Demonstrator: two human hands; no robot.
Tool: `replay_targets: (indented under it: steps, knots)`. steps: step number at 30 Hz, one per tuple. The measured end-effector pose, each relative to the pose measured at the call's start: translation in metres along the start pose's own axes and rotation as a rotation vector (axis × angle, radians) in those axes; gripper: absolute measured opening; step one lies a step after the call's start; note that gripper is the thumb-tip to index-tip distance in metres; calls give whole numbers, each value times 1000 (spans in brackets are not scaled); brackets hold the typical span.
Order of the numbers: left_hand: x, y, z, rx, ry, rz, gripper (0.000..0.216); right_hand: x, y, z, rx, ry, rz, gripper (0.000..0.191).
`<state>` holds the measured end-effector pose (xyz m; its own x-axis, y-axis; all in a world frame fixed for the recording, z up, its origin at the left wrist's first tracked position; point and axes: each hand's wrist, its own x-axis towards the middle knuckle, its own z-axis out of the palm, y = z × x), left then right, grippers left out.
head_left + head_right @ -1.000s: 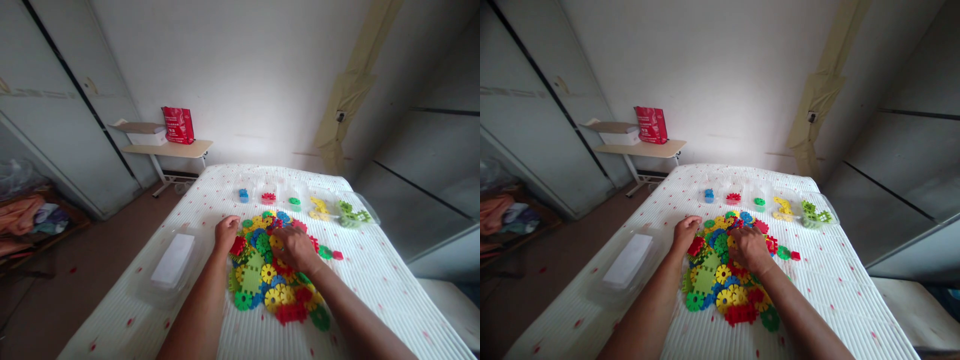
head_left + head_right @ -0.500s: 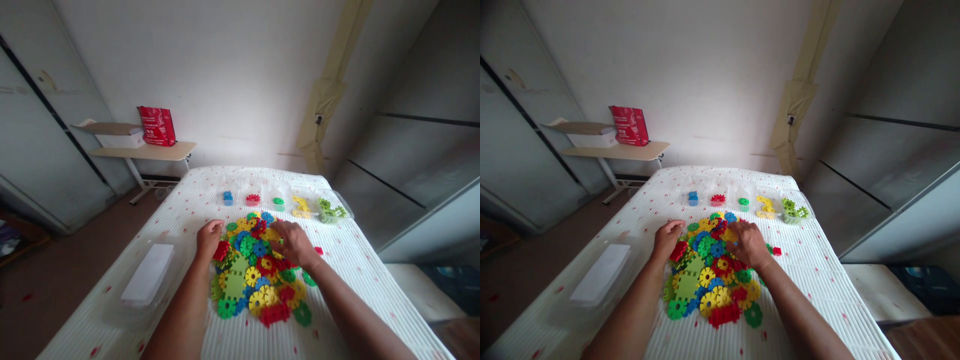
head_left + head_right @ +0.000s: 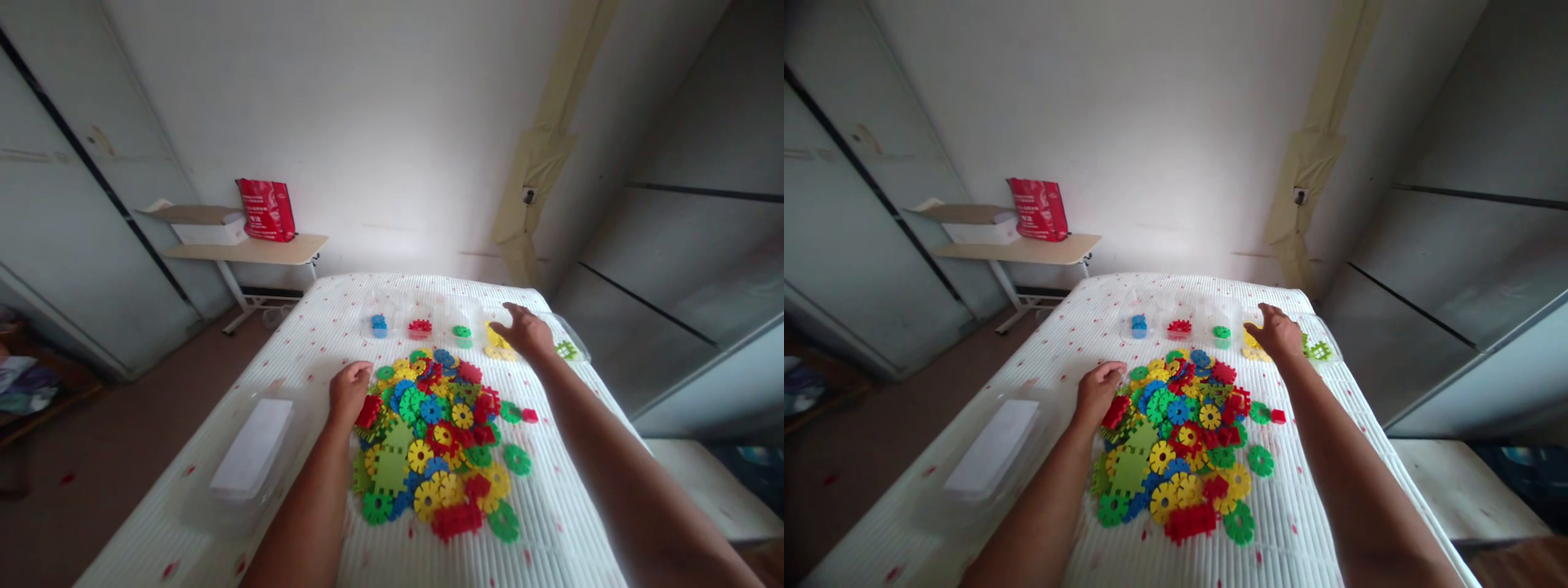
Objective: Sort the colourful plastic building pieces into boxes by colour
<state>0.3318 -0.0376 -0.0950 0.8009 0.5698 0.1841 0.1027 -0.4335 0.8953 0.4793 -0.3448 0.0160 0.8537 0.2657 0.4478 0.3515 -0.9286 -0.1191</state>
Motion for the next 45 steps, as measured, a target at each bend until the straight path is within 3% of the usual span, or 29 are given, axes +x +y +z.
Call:
replay_targets:
  steps: [4,9,14,21,28,32,36,40,45]
  knots:
    - [1,-1,0,-6,-1,0,24,-23,-5,-3,30,99,-67,32]
    - [1,-4,1,-28,-12,4,25,-86,1,-4,146,104,-347,29]
    - [2,-9,2,-26,-13,46,25,-127,27,19,204,63,-289,27]
    - [4,-11,1,0,-20,52,25,-127,45,46,317,186,5,34]
    - [0,3,-4,-14,-74,84,23,-128,42,46,348,163,1,32]
    - [-11,37,-14,116,-184,352,25,-128,43,49,332,150,13,33]
    - [-25,56,-12,341,-387,536,54,-127,44,50,340,129,4,34]
    - [-33,52,-2,522,-529,525,64,-127,45,51,334,134,-7,34]
    - [-32,48,1,554,-536,501,57,-127,47,55,314,116,-19,33]
